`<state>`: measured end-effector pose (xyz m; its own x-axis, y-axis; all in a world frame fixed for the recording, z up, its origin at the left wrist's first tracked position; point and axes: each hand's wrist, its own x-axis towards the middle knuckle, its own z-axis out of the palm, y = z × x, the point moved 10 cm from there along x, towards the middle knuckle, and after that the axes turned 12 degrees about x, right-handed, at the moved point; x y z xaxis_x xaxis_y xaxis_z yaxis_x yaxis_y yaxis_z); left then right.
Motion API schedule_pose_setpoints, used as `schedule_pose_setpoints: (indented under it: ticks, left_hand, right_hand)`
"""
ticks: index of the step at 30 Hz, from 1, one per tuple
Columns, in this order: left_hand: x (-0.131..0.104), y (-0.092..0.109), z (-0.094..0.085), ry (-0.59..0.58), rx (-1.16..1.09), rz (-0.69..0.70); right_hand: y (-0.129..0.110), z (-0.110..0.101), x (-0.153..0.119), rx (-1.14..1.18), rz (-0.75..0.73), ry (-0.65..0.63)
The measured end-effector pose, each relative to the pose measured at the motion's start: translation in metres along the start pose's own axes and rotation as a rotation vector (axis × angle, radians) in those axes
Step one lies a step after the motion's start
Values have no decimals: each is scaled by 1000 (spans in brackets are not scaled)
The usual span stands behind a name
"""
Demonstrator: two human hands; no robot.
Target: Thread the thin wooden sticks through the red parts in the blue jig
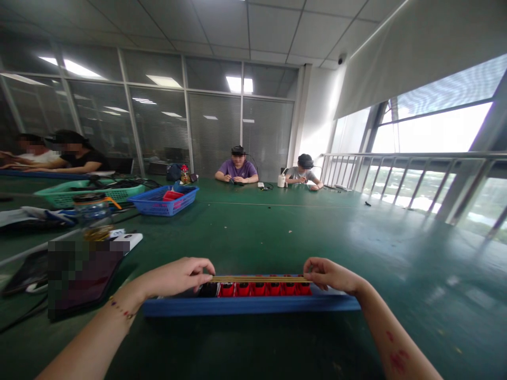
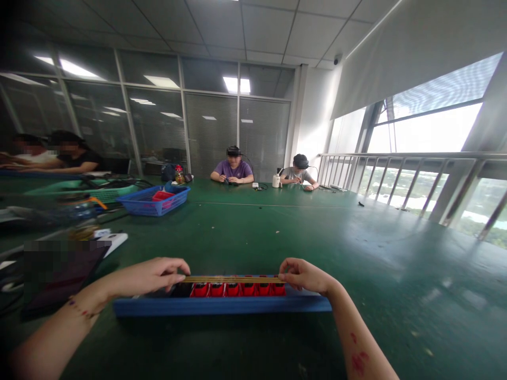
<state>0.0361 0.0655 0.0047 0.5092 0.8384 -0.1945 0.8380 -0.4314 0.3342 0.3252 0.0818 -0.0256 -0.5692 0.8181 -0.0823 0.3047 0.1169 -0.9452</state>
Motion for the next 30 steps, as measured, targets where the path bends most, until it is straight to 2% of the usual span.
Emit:
schedule_pose_setpoints:
  ticks: [9, 14, 21, 30]
  left_hand:
    - [-2, 2, 0, -19, -29, 11]
    - [3, -11, 3, -12, -69, -8]
    - [6, -30, 5, 3, -114, -64]
    - [4, -25, 1, 9, -60, -63]
  right_hand:
    - [-2, -2, 0, -42, -11, 29]
    - [-1, -1, 1, 23, -18, 23]
    - [-2, -3, 2, -5, -67, 24]
    - [-5, -5, 0, -6, -68, 41]
